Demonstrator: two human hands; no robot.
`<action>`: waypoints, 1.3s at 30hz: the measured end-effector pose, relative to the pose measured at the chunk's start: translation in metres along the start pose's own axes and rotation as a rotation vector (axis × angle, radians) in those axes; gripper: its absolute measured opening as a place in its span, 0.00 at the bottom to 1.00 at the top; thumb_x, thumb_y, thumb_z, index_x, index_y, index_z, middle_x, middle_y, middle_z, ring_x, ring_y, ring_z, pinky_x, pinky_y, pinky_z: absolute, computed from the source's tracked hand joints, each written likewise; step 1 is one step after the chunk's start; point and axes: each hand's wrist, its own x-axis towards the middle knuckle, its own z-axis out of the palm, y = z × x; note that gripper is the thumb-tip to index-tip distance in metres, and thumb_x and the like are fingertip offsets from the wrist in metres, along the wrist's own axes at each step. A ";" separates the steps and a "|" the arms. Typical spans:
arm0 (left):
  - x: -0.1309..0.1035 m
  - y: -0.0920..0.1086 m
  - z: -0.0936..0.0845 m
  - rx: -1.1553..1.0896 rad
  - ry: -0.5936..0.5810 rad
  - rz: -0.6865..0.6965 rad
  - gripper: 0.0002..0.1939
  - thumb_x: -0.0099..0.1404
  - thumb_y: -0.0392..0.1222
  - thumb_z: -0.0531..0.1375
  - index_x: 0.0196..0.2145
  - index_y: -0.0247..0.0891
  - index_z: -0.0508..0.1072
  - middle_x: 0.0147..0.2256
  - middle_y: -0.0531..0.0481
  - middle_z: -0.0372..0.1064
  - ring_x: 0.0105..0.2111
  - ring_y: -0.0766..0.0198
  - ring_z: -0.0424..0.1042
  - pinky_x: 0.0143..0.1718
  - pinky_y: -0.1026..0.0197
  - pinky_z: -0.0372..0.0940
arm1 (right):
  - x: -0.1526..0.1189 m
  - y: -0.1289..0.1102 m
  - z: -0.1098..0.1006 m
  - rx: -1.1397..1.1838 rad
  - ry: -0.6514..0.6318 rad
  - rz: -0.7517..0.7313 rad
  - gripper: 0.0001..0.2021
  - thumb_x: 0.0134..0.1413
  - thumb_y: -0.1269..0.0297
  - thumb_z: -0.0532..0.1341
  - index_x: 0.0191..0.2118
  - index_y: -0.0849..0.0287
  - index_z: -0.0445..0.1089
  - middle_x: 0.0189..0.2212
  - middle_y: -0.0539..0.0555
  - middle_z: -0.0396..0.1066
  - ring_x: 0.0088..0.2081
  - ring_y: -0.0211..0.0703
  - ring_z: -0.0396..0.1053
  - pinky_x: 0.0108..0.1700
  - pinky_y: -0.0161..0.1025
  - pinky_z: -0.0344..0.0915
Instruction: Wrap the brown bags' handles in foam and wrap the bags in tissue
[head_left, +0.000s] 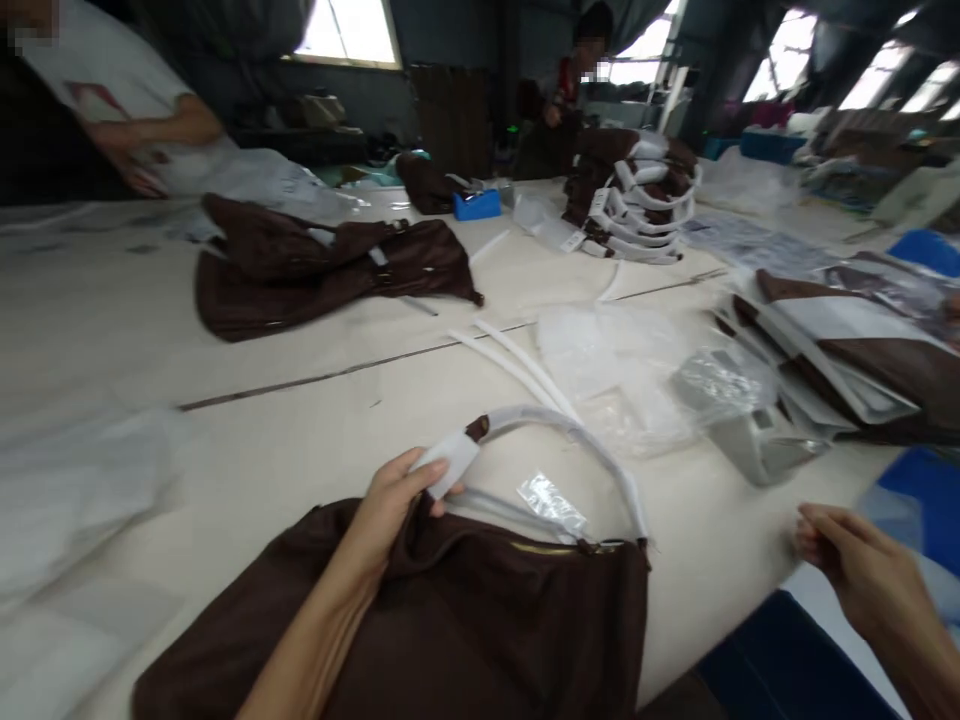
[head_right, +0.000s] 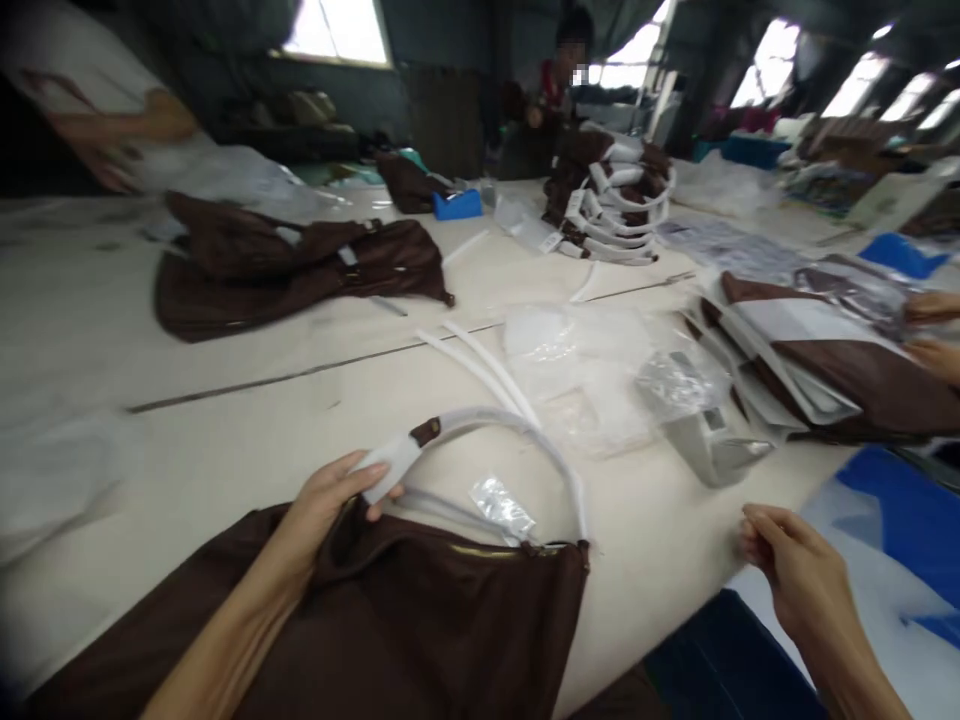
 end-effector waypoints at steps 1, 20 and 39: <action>0.001 -0.002 -0.001 -0.011 -0.010 0.025 0.21 0.53 0.55 0.68 0.32 0.33 0.72 0.23 0.50 0.71 0.18 0.70 0.62 0.19 0.69 0.54 | -0.012 -0.004 0.011 0.044 -0.087 0.025 0.17 0.29 0.53 0.73 0.24 0.57 0.70 0.16 0.49 0.63 0.20 0.37 0.60 0.21 0.34 0.58; -0.002 -0.018 -0.002 -0.080 -0.105 0.168 0.16 0.60 0.52 0.63 0.31 0.34 0.68 0.24 0.51 0.70 0.19 0.70 0.65 0.22 0.68 0.58 | -0.157 -0.022 0.277 0.279 -1.064 0.184 0.21 0.48 0.48 0.70 0.25 0.60 0.64 0.17 0.46 0.66 0.19 0.31 0.58 0.25 0.31 0.54; -0.010 -0.018 -0.003 -0.071 -0.058 0.215 0.15 0.65 0.52 0.61 0.32 0.35 0.68 0.21 0.53 0.68 0.18 0.69 0.63 0.23 0.67 0.58 | -0.153 -0.024 0.277 0.308 -1.194 0.152 0.20 0.49 0.48 0.69 0.27 0.60 0.67 0.23 0.49 0.70 0.23 0.33 0.62 0.28 0.33 0.58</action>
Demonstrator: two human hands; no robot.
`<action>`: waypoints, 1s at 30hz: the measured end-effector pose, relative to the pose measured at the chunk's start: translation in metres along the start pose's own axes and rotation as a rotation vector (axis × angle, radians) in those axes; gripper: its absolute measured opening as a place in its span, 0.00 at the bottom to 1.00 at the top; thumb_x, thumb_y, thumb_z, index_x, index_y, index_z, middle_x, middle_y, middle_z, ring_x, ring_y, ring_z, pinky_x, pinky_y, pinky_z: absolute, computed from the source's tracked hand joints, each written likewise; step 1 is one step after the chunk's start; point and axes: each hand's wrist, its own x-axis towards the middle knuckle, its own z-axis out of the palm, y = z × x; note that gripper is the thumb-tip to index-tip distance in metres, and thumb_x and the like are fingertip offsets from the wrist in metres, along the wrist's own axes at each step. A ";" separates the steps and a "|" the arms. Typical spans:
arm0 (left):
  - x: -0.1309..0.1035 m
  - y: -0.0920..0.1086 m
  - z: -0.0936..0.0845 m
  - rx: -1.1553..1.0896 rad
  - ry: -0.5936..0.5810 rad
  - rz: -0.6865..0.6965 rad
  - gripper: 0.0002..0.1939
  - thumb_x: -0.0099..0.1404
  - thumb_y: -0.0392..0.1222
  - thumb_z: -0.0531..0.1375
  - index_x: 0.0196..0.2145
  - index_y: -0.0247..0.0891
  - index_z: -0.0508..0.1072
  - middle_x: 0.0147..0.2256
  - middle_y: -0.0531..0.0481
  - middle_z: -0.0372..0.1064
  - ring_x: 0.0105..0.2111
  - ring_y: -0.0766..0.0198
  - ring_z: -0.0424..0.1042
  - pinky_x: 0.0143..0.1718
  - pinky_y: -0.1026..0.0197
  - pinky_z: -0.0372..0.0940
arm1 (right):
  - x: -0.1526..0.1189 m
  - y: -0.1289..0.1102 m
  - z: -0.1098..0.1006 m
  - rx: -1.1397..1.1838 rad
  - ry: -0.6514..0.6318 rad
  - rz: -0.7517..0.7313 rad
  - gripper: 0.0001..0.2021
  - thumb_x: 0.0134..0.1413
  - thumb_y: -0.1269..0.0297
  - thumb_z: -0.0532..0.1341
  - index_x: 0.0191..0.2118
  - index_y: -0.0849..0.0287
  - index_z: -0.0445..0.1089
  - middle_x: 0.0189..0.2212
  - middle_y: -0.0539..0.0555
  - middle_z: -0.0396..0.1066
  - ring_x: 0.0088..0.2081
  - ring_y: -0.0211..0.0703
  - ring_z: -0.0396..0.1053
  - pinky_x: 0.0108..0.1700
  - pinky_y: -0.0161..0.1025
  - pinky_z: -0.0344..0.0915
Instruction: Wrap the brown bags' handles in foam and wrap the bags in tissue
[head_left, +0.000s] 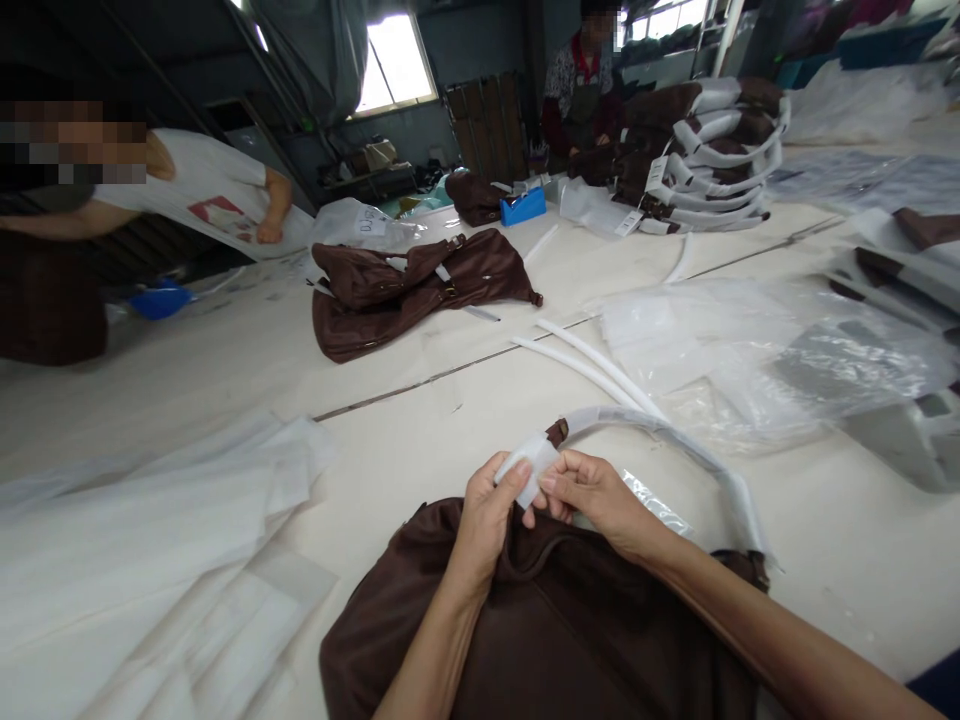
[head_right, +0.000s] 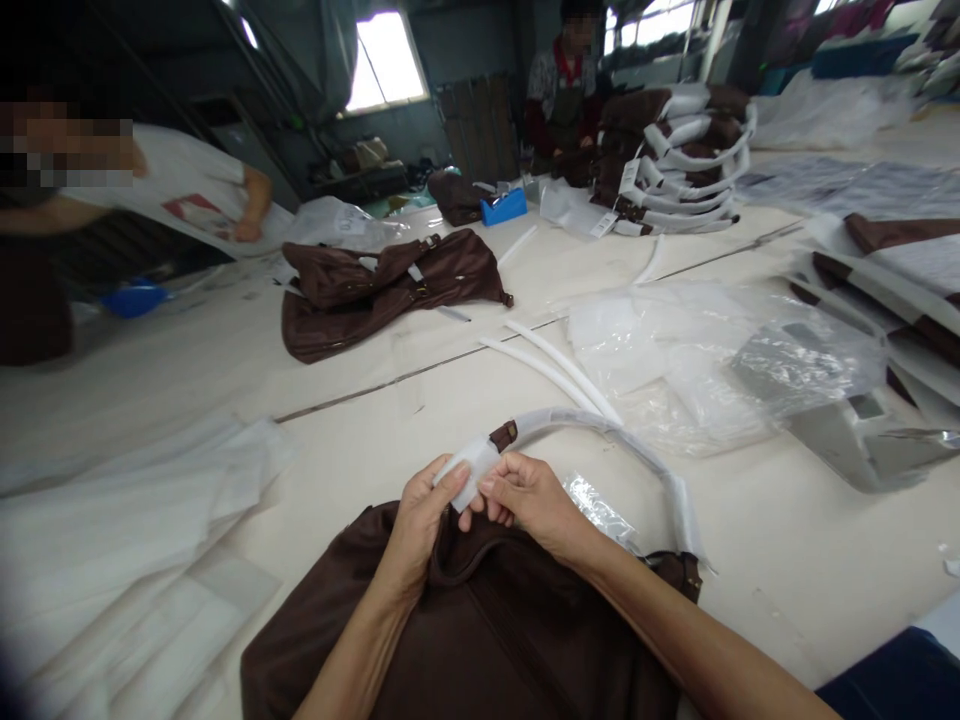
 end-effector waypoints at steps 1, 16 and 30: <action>0.000 -0.001 0.000 0.000 0.006 -0.009 0.16 0.65 0.52 0.60 0.31 0.35 0.68 0.20 0.53 0.67 0.18 0.69 0.63 0.23 0.67 0.57 | 0.000 0.000 -0.002 -0.007 -0.030 0.008 0.19 0.49 0.48 0.69 0.29 0.60 0.68 0.24 0.49 0.71 0.24 0.33 0.63 0.30 0.34 0.60; 0.002 0.000 -0.004 -0.142 0.008 -0.120 0.14 0.67 0.50 0.60 0.42 0.37 0.71 0.18 0.57 0.61 0.17 0.72 0.55 0.19 0.70 0.50 | 0.017 0.007 0.018 0.185 -0.118 -0.099 0.13 0.56 0.54 0.65 0.35 0.59 0.67 0.21 0.50 0.74 0.24 0.40 0.72 0.32 0.37 0.65; 0.005 0.001 -0.002 -0.052 -0.079 -0.173 0.28 0.65 0.52 0.61 0.58 0.34 0.66 0.23 0.53 0.68 0.17 0.72 0.58 0.19 0.69 0.54 | 0.024 0.020 0.016 0.015 0.026 0.017 0.16 0.53 0.54 0.63 0.22 0.58 0.63 0.14 0.47 0.65 0.18 0.34 0.61 0.22 0.32 0.53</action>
